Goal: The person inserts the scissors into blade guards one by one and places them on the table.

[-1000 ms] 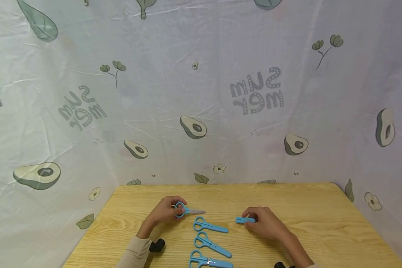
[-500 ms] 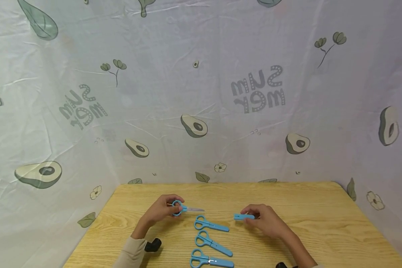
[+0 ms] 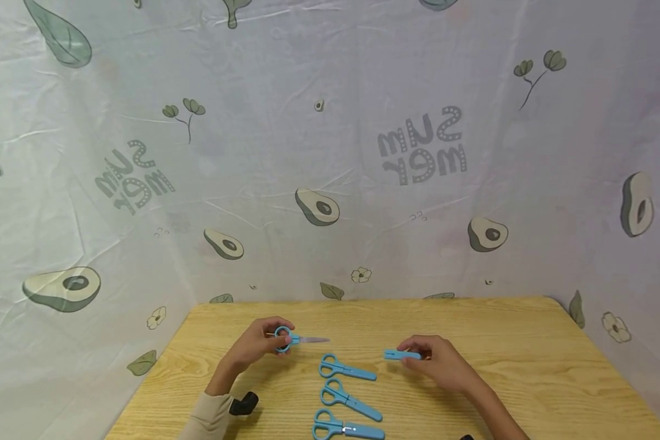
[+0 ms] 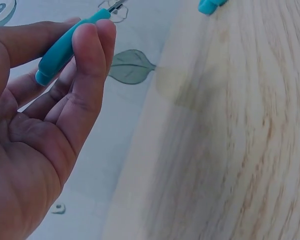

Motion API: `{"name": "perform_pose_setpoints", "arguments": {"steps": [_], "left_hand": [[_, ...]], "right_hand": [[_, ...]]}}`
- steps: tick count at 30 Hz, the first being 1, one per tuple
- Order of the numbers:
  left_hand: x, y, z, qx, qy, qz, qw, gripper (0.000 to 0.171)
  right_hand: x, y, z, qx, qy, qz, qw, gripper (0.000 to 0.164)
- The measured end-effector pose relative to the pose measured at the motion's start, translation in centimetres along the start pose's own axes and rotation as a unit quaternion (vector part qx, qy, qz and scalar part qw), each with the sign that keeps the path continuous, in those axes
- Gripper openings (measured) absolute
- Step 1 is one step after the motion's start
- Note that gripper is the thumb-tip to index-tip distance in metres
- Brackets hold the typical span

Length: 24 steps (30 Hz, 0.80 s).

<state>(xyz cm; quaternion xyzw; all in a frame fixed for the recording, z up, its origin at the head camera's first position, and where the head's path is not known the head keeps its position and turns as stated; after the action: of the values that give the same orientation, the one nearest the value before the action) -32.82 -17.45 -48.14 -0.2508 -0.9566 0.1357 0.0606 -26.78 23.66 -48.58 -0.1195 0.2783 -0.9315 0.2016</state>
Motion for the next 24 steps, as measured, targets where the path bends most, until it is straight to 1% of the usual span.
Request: {"name": "perform_pose_setpoints", "arguments": {"steps": [8, 15, 19, 24], "left_hand": [[0.0, 0.2, -0.8, -0.009, 0.011, 0.006, 0.9999, 0.036], [-0.3, 0.2, -1.6, -0.026, 0.014, 0.011, 0.9995, 0.033], [-0.8, 0.3, -2.0, -0.046, 0.005, 0.014, 0.9988, 0.034], [-1.3, 0.5, -2.6, -0.075, -0.01, 0.016, 0.997, 0.035]], "right_hand": [[-1.4, -0.6, -0.2, 0.009, -0.008, -0.012, 1.0, 0.027], [-2.1, -1.0, -0.4, 0.039, -0.001, -0.015, 0.999, 0.029], [-2.3, -1.2, -0.1, 0.056, 0.005, -0.011, 0.998, 0.032], [-2.4, -1.4, 0.8, 0.09, 0.015, 0.007, 0.996, 0.037]]}}
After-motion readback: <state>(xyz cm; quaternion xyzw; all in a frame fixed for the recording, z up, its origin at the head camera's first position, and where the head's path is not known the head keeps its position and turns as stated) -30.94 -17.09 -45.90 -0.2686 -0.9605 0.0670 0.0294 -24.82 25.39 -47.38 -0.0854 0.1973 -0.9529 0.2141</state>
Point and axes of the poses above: each hand's wrist, its own x-axis towards the middle knuckle, its own y-axis out of the palm, z = x × y, the point moved 4 cm from there along x, towards the middle knuckle, and after that the axes turned 3 degrees about -x, right-handed, at the moved point
